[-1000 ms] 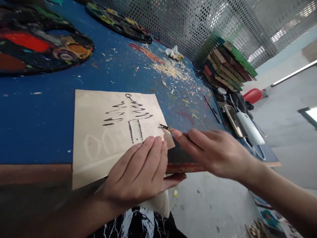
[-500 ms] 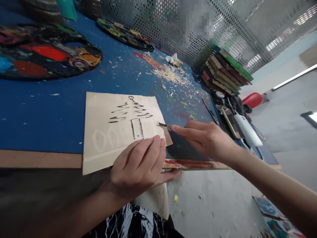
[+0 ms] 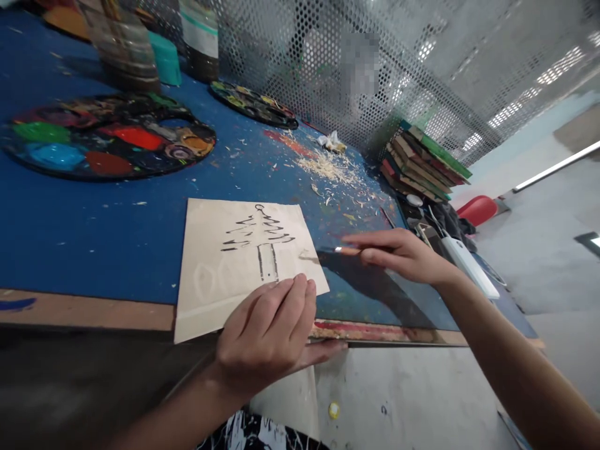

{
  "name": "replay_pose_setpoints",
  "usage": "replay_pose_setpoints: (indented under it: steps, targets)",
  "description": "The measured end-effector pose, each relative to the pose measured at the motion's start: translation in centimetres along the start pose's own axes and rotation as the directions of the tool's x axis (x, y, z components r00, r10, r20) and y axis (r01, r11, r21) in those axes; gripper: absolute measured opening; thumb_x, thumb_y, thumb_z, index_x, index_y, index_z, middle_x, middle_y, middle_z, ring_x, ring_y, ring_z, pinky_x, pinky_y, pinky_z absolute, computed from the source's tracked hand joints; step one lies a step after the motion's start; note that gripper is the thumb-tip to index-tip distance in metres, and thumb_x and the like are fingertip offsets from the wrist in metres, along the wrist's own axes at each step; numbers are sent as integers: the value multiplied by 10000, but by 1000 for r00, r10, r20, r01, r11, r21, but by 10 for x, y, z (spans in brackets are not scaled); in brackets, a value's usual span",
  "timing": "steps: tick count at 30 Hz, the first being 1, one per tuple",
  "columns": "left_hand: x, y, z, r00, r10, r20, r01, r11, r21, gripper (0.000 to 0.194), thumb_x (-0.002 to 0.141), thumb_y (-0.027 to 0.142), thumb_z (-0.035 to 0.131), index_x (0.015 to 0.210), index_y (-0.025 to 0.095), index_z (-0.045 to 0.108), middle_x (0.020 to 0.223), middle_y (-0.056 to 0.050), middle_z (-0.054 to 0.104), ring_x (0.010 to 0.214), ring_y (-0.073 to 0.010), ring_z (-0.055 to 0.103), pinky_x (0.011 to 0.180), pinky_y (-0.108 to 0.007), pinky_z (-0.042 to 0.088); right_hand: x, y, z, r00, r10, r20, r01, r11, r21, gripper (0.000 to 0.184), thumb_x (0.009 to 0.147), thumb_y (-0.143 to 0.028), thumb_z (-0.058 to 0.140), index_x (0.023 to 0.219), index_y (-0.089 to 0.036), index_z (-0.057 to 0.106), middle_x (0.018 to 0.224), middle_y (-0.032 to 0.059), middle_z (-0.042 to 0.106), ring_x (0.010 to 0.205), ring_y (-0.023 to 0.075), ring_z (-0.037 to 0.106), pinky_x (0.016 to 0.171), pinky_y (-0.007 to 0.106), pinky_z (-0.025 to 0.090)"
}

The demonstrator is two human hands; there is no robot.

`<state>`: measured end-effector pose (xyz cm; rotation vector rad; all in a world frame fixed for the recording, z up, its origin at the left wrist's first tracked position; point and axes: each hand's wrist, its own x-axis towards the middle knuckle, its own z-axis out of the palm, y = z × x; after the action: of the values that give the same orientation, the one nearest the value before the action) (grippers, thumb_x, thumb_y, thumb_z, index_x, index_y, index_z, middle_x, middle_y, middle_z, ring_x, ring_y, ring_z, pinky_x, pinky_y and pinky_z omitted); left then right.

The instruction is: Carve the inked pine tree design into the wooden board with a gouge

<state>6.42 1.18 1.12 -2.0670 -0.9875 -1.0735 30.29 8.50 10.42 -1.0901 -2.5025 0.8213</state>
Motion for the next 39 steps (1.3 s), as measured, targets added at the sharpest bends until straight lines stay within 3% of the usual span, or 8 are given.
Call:
replay_pose_setpoints:
  steps: [3, 5, 9, 13, 19, 29, 33, 39]
  targets:
    - [-1, 1, -1, 1000, -3, 5, 3, 1000, -20, 671, 844, 710, 442, 1027, 115, 693, 1025, -66, 719, 867, -192, 640, 724, -332, 486, 12, 1, 4, 982, -40, -185, 81, 973, 217, 484, 980, -273, 409, 1450, -205, 312, 942, 58, 685, 742, 129, 633, 672, 287, 523]
    - [-1, 1, -1, 1000, -16, -1, 16, 999, -31, 651, 851, 684, 465, 1027, 99, 692, 1015, -69, 720, 871, -197, 641, 740, -340, 484, 27, -3, 15, 983, -78, -164, 122, 952, 281, 539, 960, -234, 434, 1463, -204, 242, 1068, 85, 634, 815, 129, 631, 715, 293, 516]
    - [-1, 2, 0, 1000, -22, -15, 21, 999, -30, 645, 874, 664, 439, 1007, 87, 695, 989, -71, 723, 865, -206, 644, 751, -354, 479, 59, -11, 36, 987, -136, -83, 149, 975, 166, 413, 839, -244, 631, 1228, -160, 521, 935, 22, 563, 613, 69, 476, 543, 208, 404]
    - [-2, 4, 1, 998, -55, -18, 54, 998, -30, 641, 879, 667, 422, 988, 99, 700, 975, -59, 725, 852, -200, 642, 756, -353, 479, 69, -7, 38, 976, -198, -93, 197, 980, -22, 193, 783, -311, 723, 814, -143, 633, 720, -28, 518, 628, 80, 436, 583, 215, 352]
    - [-2, 6, 0, 998, -66, -15, 66, 998, -12, 672, 864, 703, 400, 990, 112, 695, 967, -52, 725, 853, -186, 646, 765, -340, 483, 59, -3, 37, 990, -116, -77, 112, 992, -54, 131, 844, -277, 660, 844, -147, 650, 748, -3, 579, 656, 95, 497, 603, 218, 360]
    - [-2, 6, 2, 998, -57, -6, 57, 998, -6, 704, 845, 724, 411, 1015, 101, 691, 966, -61, 726, 849, -198, 642, 756, -344, 484, 57, -2, 44, 968, -242, -69, 225, 955, -194, 86, 916, -184, 502, 832, -183, 522, 772, -8, 515, 694, 107, 452, 641, 216, 350]
    - [-2, 6, 0, 999, -53, 7, 53, 998, -12, 707, 832, 726, 436, 1025, 95, 687, 977, -58, 727, 854, -202, 641, 763, -348, 482, 57, -1, 45, 952, -301, -63, 289, 945, -154, 68, 904, -194, 532, 837, -184, 535, 764, -15, 530, 687, 101, 466, 631, 208, 356]
    - [0, 6, 0, 999, -49, 1, 49, 999, -15, 702, 825, 725, 454, 1028, 93, 683, 970, -69, 723, 864, -198, 644, 763, -340, 485, 58, -1, 49, 948, -272, -168, 250, 958, -140, 61, 871, -235, 613, 861, -174, 614, 746, -11, 578, 671, 98, 523, 624, 209, 394]
